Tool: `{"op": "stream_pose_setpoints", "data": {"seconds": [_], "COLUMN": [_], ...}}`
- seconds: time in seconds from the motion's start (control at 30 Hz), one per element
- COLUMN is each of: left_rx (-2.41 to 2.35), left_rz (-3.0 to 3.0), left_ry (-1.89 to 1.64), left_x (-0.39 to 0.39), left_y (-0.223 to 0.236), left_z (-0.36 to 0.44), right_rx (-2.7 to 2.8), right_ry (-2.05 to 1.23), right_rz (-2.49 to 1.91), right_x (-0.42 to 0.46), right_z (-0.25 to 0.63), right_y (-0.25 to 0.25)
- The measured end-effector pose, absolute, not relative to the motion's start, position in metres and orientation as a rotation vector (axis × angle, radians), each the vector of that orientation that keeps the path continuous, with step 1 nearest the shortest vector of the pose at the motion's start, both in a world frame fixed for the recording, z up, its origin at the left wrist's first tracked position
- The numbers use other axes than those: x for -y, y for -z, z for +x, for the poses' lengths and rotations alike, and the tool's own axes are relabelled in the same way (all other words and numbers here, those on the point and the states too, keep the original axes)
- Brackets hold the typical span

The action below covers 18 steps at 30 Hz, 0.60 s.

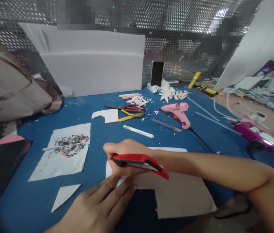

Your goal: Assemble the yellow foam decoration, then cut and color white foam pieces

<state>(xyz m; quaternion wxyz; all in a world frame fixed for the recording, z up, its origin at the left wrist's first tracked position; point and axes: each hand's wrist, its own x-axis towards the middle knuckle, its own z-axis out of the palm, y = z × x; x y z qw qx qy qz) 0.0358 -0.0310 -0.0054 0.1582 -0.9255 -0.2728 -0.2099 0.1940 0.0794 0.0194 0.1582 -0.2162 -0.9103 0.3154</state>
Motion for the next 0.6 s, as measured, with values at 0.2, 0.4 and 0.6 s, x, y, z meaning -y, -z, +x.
{"op": "stream_pose_setpoints", "data": {"seconds": [0.2,0.4,0.6], "left_rx": [0.806,0.847,0.867], "left_rz": [-2.651,-2.647,-2.627], "left_ry": [0.594,0.628,0.653], "left_x": [0.032,0.031,0.029], "left_y": [0.006,0.007,0.008], "left_z": [0.036,0.036,0.037], "right_rx": [2.571,2.557,2.519], "right_ry": [-0.818,-0.807,-0.828], "right_rz": [-0.483,-0.340,-0.250], "right_x": [-0.078,-0.081,-0.085], "right_z": [0.197,0.203,0.207], "right_y": [-0.010,0.002,0.004]}}
